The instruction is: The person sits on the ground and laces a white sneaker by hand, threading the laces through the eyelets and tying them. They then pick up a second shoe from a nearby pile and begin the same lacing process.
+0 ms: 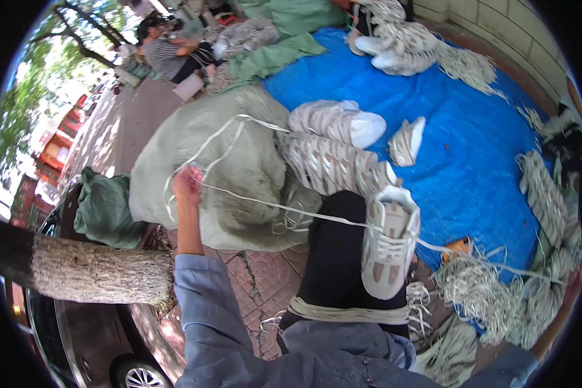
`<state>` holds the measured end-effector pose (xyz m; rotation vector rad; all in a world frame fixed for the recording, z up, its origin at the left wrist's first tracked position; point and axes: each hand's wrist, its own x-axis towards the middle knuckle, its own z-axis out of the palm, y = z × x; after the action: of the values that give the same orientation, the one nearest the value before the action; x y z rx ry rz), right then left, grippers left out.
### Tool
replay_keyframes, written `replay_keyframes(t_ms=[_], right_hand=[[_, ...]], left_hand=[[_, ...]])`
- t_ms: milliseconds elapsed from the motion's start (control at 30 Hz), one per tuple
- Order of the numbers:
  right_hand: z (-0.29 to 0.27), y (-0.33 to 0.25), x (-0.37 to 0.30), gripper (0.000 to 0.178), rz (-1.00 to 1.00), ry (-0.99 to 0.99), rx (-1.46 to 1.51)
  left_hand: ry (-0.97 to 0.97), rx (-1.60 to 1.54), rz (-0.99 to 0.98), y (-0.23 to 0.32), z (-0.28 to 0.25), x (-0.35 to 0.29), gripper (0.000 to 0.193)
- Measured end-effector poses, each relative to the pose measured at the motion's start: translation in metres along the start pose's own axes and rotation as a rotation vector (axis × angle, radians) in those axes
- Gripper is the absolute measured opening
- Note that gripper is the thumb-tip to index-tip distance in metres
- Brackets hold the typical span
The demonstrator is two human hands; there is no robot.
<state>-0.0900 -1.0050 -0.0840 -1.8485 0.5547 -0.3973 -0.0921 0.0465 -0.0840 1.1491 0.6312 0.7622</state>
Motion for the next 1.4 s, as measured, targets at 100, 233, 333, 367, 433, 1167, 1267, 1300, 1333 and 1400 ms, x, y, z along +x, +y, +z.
replay_keyframes(t_ms=[100, 233, 333, 367, 433, 1167, 1267, 1300, 1333, 1400], right_hand=[[0.136, -0.068, -0.016, 0.036, -0.19, -0.28, -0.26], [0.338, -0.108, -0.143, 0.019, -0.075, -0.768, -0.143], [0.412, -0.104, -0.191, 0.006, -0.35, -0.991, -0.232], [0.43, -0.096, -0.197, 0.008, -0.562, -1.015, -0.261], [0.452, -0.092, -0.208, 0.011, -0.83, -1.038, -0.366], [0.479, -0.094, -0.242, 0.005, -1.134, -0.913, -0.925], [0.484, -0.076, -0.228, 0.007, -1.174, -0.961, -0.789], [0.486, -0.071, -0.225, 0.008, -1.17, -0.972, -0.723], [0.486, -0.067, -0.222, 0.008, -1.165, -0.981, -0.657], [0.489, -0.064, -0.22, 0.008, -1.14, -1.014, -0.573]], left_hand=[[-0.077, 0.28, 0.186, -0.021, 0.056, -0.043, 0.008], [-0.675, 0.696, 0.457, -0.061, 0.161, -0.17, 0.007], [-1.034, 0.797, 1.064, -0.109, 0.21, -0.231, 0.012], [-1.101, 0.811, 1.115, -0.124, 0.219, -0.241, 0.012], [-1.13, 0.89, 1.133, -0.147, 0.221, -0.25, 0.01], [-0.989, 1.179, 1.158, -0.163, 0.205, -0.27, 0.009], [-0.973, 1.175, 1.144, -0.165, 0.203, -0.271, 0.008], [-0.967, 1.166, 1.139, -0.166, 0.202, -0.272, 0.008], [-0.962, 1.157, 1.134, -0.166, 0.202, -0.273, 0.008], [-0.95, 1.116, 1.135, -0.168, 0.198, -0.27, 0.009]])
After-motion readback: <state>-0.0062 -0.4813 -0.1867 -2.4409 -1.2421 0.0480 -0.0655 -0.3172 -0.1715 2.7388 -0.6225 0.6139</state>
